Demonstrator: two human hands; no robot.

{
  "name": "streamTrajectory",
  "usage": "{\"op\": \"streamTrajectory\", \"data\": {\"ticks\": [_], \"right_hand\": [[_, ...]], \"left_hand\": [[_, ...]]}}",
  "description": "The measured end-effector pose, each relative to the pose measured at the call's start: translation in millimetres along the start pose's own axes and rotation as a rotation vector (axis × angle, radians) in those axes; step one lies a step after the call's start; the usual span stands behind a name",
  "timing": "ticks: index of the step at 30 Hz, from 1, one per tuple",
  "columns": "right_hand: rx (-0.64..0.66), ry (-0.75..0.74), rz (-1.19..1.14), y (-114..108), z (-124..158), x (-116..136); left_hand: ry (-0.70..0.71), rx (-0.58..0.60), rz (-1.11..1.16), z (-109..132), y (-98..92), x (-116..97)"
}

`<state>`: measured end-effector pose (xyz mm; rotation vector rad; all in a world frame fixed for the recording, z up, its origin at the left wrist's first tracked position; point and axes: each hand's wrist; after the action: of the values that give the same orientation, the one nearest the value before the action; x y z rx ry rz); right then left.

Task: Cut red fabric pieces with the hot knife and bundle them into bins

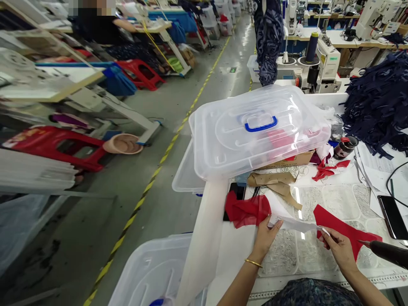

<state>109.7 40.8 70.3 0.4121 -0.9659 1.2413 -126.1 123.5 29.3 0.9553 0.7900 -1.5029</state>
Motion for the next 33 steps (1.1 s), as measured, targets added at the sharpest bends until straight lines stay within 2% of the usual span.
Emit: {"op": "streamTrajectory", "data": {"ticks": [9, 20, 22, 24, 26, 27, 30, 33], "right_hand": [[0.100, 0.137, 0.162, 5, 1, 0], [0.143, 0.080, 0.286, 5, 1, -8], [0.132, 0.053, 0.306, 4, 1, -9], [0.083, 0.000, 0.343, 3, 1, -13], [-0.014, -0.113, 0.396, 0, 1, -17], [-0.065, -0.203, 0.424, -1, 2, -18], [-0.100, -0.647, 0.510, -4, 5, -16], [0.002, -1.121, 0.627, -3, 12, -2]], "left_hand": [[-0.010, -0.085, 0.046, 5, -4.4, 3], [0.029, -0.116, 0.061, 2, -3.3, 16], [0.068, -0.181, 0.031, 4, -2.8, 16], [0.154, -0.304, -0.084, 8, -2.6, 12], [0.245, -0.376, -0.234, 13, -2.0, 6], [0.266, -0.351, -0.285, 16, -1.1, 2], [0.179, -0.101, -0.257, 22, 4.1, -8], [-0.061, 0.082, -0.126, 27, 12.6, -11]]}}
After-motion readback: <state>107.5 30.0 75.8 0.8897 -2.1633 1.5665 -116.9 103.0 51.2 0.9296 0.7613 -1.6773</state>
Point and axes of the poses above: each hand's wrist, its own z-axis away from the middle knuckle, its own y-axis out of the palm, x = y × z, and after that the axes turned 3 degrees about y, right-handed
